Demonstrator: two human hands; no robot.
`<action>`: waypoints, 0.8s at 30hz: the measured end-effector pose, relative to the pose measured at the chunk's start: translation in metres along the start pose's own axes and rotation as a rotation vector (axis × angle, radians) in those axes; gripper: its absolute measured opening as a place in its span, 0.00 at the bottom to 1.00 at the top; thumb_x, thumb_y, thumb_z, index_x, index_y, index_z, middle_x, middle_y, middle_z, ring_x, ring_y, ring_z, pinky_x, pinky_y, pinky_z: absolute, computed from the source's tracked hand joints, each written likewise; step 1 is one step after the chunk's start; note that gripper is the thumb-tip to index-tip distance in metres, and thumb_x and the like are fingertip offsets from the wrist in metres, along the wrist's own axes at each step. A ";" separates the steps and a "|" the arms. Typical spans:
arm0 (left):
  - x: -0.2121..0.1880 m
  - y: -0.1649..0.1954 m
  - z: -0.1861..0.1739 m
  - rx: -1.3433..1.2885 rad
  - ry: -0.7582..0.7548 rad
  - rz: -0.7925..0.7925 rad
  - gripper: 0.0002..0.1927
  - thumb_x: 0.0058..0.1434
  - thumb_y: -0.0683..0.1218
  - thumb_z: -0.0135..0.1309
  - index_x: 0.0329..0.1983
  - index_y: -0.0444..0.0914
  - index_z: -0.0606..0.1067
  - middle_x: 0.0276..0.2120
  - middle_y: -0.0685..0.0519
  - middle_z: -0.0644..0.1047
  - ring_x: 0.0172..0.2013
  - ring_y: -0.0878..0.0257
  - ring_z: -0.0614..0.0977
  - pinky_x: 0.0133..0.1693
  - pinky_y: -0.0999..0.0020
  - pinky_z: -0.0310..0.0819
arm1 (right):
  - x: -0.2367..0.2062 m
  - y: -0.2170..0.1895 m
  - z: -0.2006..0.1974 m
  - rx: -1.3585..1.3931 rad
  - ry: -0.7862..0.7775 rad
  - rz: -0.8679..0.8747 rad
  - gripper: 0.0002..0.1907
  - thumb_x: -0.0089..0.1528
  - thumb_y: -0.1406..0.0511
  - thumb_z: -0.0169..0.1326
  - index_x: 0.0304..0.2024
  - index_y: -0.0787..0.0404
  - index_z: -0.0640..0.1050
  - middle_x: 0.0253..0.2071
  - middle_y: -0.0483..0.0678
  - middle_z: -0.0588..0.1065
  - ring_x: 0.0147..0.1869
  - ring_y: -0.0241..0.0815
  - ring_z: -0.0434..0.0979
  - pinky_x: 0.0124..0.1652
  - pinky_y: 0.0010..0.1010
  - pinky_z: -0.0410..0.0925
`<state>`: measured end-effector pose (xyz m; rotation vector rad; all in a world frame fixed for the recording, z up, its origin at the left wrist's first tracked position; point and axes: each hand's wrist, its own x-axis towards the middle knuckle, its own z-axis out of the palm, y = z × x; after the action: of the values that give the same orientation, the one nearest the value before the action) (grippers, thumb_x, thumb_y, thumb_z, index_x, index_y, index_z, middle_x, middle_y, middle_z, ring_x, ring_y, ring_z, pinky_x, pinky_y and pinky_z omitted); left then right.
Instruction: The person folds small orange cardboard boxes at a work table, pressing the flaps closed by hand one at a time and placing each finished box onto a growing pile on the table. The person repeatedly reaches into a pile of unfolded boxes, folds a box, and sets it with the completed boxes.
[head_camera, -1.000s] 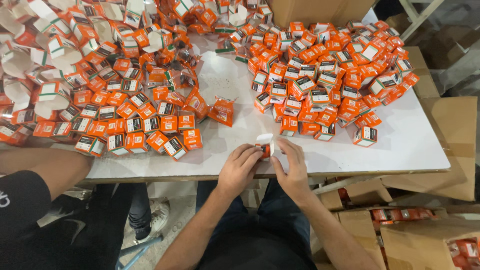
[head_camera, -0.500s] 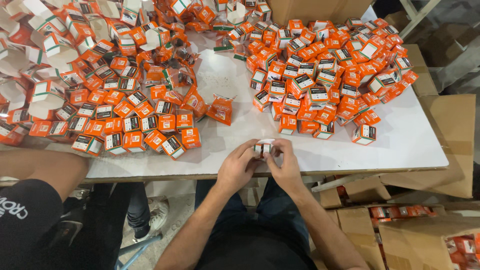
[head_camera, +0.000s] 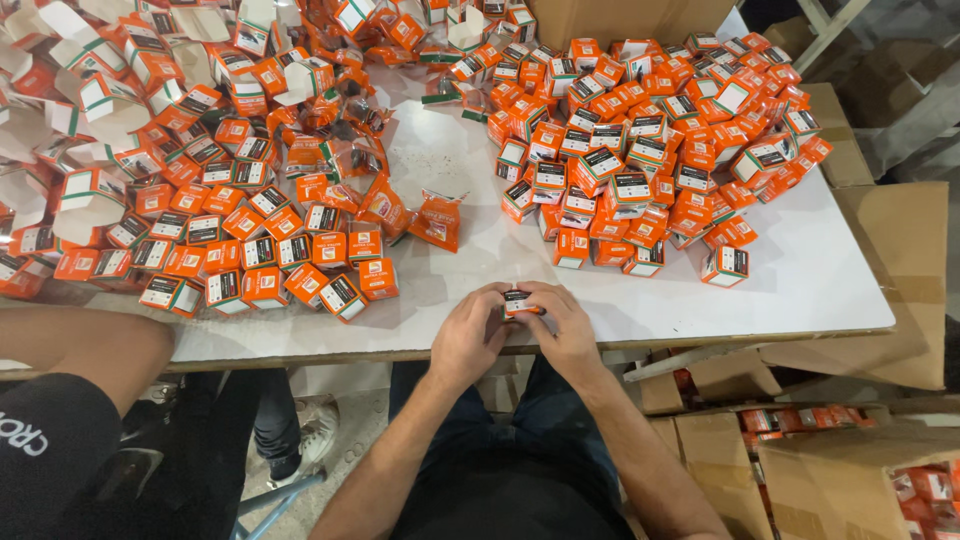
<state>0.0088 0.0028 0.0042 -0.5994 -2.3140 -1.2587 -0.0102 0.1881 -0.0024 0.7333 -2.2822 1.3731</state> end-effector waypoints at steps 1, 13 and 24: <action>0.001 0.001 -0.001 0.016 0.003 0.024 0.23 0.51 0.35 0.63 0.48 0.37 0.69 0.55 0.47 0.76 0.53 0.45 0.79 0.51 0.55 0.76 | 0.000 0.001 0.001 -0.009 0.000 -0.016 0.12 0.58 0.72 0.63 0.43 0.62 0.77 0.55 0.50 0.79 0.55 0.52 0.79 0.53 0.37 0.72; 0.006 -0.002 0.015 0.337 0.000 0.160 0.16 0.54 0.38 0.60 0.46 0.38 0.74 0.56 0.42 0.74 0.49 0.45 0.78 0.47 0.52 0.75 | 0.001 -0.017 -0.013 -0.467 0.050 -0.210 0.19 0.55 0.71 0.62 0.50 0.59 0.80 0.63 0.58 0.72 0.60 0.60 0.71 0.57 0.45 0.66; 0.103 -0.066 -0.025 0.720 -0.083 -0.135 0.24 0.55 0.50 0.62 0.54 0.40 0.73 0.46 0.44 0.74 0.46 0.43 0.79 0.41 0.47 0.76 | -0.019 0.008 -0.001 -0.362 0.315 0.006 0.19 0.61 0.73 0.59 0.56 0.63 0.78 0.60 0.56 0.71 0.59 0.55 0.72 0.58 0.43 0.69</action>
<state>-0.1074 -0.0345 0.0308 -0.2457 -2.6691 -0.3750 -0.0001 0.1966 -0.0184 0.3641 -2.1883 0.9561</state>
